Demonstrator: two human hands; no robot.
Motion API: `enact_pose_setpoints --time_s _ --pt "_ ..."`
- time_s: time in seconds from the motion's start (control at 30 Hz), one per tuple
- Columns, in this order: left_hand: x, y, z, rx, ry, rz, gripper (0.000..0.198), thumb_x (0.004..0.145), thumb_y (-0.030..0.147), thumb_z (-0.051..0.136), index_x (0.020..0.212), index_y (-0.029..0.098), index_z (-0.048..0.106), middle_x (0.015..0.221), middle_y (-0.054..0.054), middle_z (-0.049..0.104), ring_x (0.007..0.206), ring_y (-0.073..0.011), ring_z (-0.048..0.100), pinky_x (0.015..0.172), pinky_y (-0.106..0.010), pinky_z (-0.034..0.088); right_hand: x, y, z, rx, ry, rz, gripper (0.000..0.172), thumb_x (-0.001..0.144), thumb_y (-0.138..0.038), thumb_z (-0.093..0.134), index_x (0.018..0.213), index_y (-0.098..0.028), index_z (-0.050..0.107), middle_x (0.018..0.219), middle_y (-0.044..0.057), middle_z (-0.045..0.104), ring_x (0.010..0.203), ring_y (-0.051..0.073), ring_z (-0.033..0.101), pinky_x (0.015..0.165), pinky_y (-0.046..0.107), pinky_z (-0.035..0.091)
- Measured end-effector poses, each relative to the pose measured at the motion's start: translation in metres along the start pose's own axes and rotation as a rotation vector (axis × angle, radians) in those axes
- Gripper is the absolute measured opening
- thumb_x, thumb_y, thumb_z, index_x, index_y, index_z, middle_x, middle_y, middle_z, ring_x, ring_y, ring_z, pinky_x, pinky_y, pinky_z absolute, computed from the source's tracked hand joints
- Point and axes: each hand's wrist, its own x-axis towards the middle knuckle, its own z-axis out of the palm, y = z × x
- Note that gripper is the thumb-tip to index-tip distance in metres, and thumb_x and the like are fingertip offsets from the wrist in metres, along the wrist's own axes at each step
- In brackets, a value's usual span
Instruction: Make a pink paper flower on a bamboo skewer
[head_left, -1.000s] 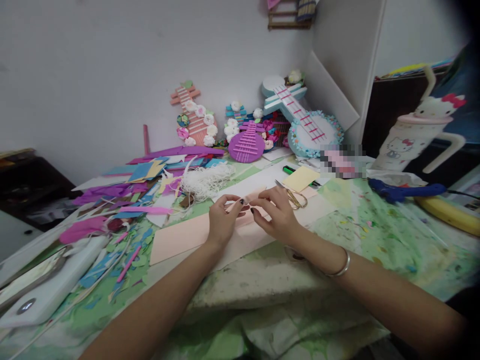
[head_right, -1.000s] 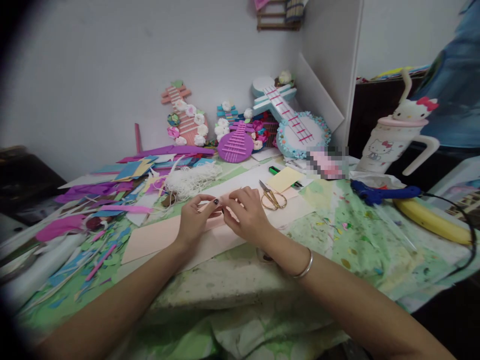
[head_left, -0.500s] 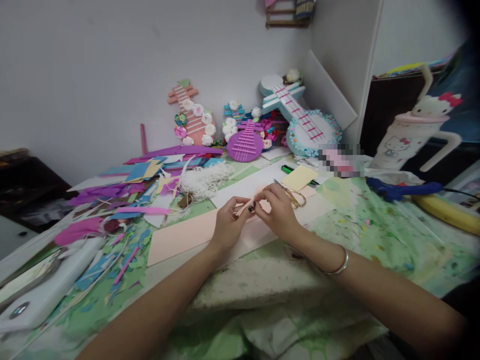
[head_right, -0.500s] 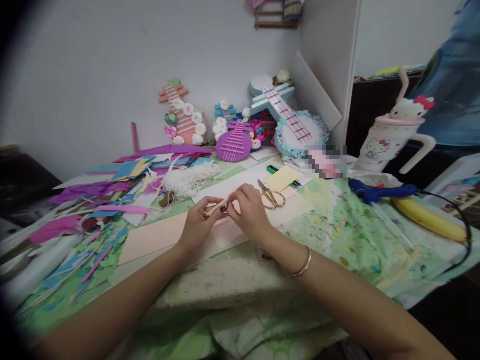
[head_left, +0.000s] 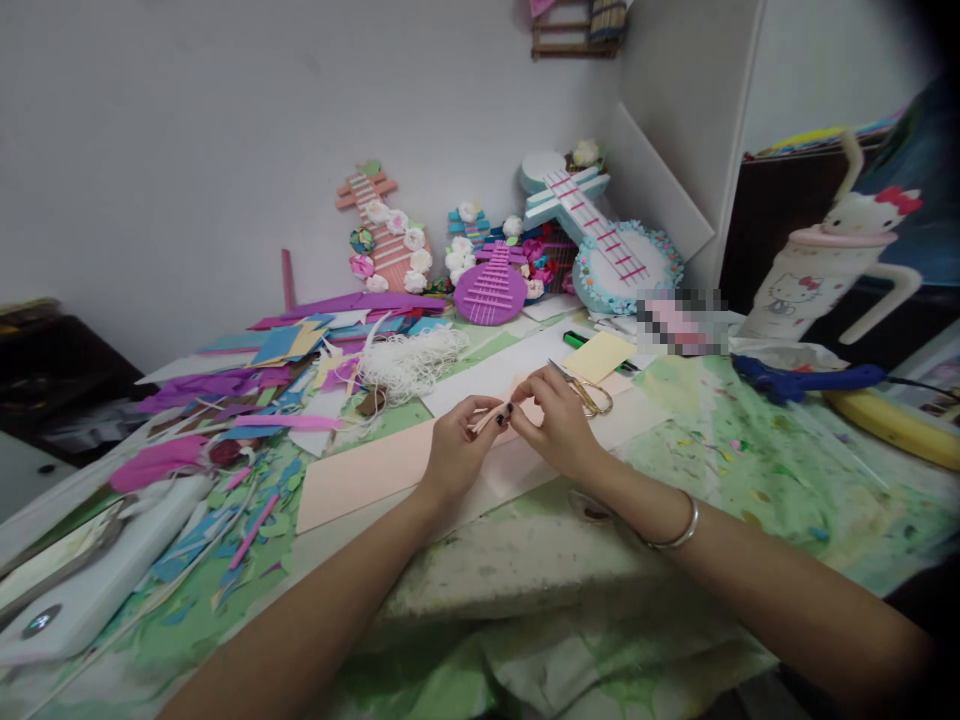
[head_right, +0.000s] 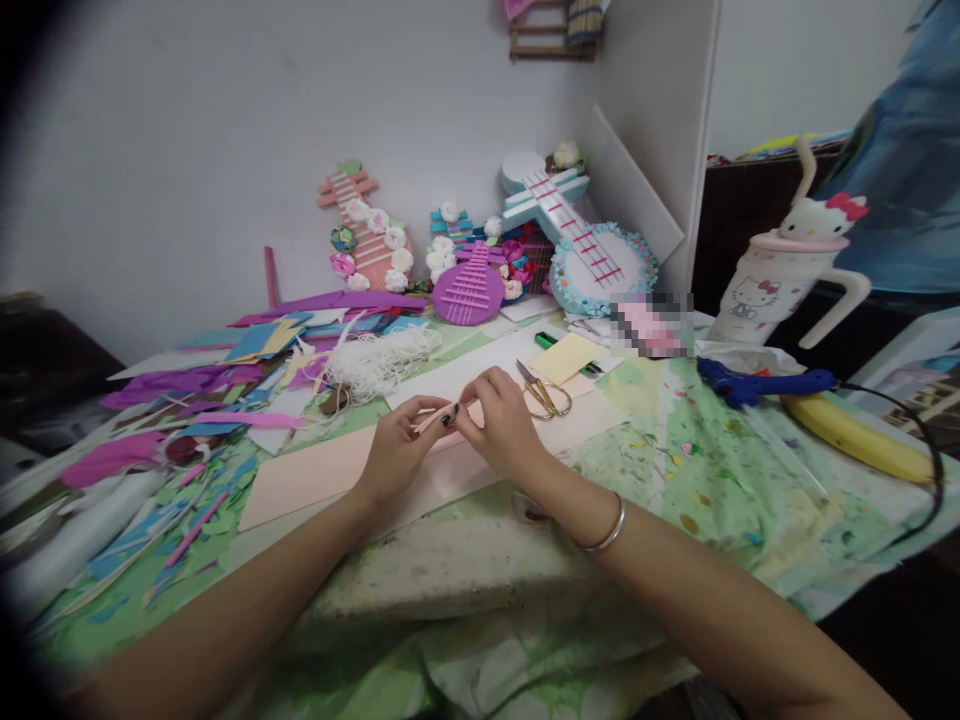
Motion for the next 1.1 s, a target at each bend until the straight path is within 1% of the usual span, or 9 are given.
enact_pose_setpoints --time_s 0.13,0.3,0.4,0.6,0.7,0.77,0.87,0.97,1.1 --pt "-0.0007 -0.0032 -0.0017 0.118 -0.001 0.067 0.018 0.076 0.029 0.061 0.089 0.018 0.065 0.089 -0.004 0.068 0.084 -0.0164 0.064 0.068 -0.023 0.052 0.0000 0.0007 0.0000 0.000 0.009 -0.025 0.007 0.077 -0.012 0.051 0.078 -0.019 0.053 0.080 0.004 0.051 0.079 0.017 0.050 0.072 0.032 0.039" --pt "-0.0024 -0.0035 -0.0031 0.253 -0.039 0.132 0.017 0.079 0.023 0.056 0.092 0.020 0.066 0.094 -0.003 0.068 0.093 -0.0179 0.062 0.066 -0.022 0.049 0.0014 0.0012 0.0010 0.023 -0.004 -0.012 0.010 0.075 -0.009 0.051 0.074 -0.019 0.050 0.076 0.003 0.049 0.074 0.016 0.049 0.067 0.030 0.039" --pt "-0.0030 -0.0026 -0.0024 0.248 -0.052 0.136 0.018 0.080 0.023 0.055 0.093 0.021 0.067 0.095 -0.004 0.069 0.093 -0.0182 0.062 0.068 -0.023 0.049 0.0016 0.0009 0.0009 0.044 -0.012 0.004 0.011 0.075 -0.009 0.050 0.073 -0.019 0.049 0.076 0.002 0.048 0.074 0.016 0.048 0.065 0.029 0.039" --pt "-0.0016 -0.0008 -0.0018 0.176 -0.050 0.091 0.017 0.078 0.029 0.059 0.089 0.019 0.067 0.093 -0.004 0.068 0.092 -0.0188 0.062 0.069 -0.024 0.050 -0.0001 0.0022 0.0024 0.056 -0.001 0.038 0.011 0.075 -0.009 0.049 0.074 -0.020 0.048 0.078 0.003 0.047 0.076 0.017 0.048 0.066 0.029 0.039" --pt "0.0002 -0.0006 -0.0023 0.068 -0.050 0.028 0.018 0.075 0.032 0.063 0.085 0.017 0.066 0.090 -0.004 0.067 0.087 -0.0171 0.063 0.073 -0.026 0.052 -0.0001 0.0027 0.0024 0.056 0.004 0.024 0.011 0.076 -0.009 0.048 0.075 -0.020 0.048 0.078 0.003 0.047 0.076 0.017 0.048 0.068 0.030 0.040" --pt "0.0019 -0.0010 -0.0030 -0.067 -0.045 -0.061 0.022 0.072 0.033 0.067 0.083 0.015 0.064 0.089 -0.004 0.067 0.084 -0.0157 0.064 0.080 -0.030 0.053 0.0004 0.0025 0.0017 0.033 -0.009 0.004 0.011 0.077 -0.009 0.048 0.077 -0.020 0.048 0.080 0.004 0.048 0.078 0.017 0.049 0.070 0.031 0.041" --pt "0.0042 -0.0022 -0.0044 -0.275 -0.017 -0.172 0.028 0.067 0.031 0.072 0.086 0.013 0.060 0.087 -0.005 0.068 0.082 -0.0157 0.066 0.089 -0.037 0.050 0.0008 0.0023 0.0010 -0.009 -0.025 -0.019 0.008 0.078 -0.013 0.050 0.083 -0.019 0.050 0.085 0.005 0.050 0.082 0.019 0.050 0.074 0.033 0.041" --pt "0.0053 -0.0036 -0.0054 -0.402 -0.006 -0.206 0.031 0.067 0.028 0.073 0.089 0.013 0.058 0.088 -0.007 0.069 0.087 -0.0173 0.066 0.094 -0.039 0.047 0.0003 0.0029 0.0015 -0.028 -0.015 -0.033 0.011 0.077 -0.013 0.051 0.086 -0.020 0.052 0.086 0.005 0.051 0.084 0.019 0.051 0.074 0.034 0.041" --pt "0.0052 -0.0051 -0.0058 -0.477 -0.066 -0.207 0.028 0.069 0.026 0.072 0.090 0.014 0.057 0.094 -0.007 0.069 0.092 -0.0170 0.065 0.098 -0.039 0.044 -0.0004 0.0032 0.0018 -0.018 0.005 -0.045 0.009 0.078 -0.012 0.050 0.083 -0.019 0.053 0.083 0.005 0.051 0.081 0.018 0.051 0.071 0.031 0.041"
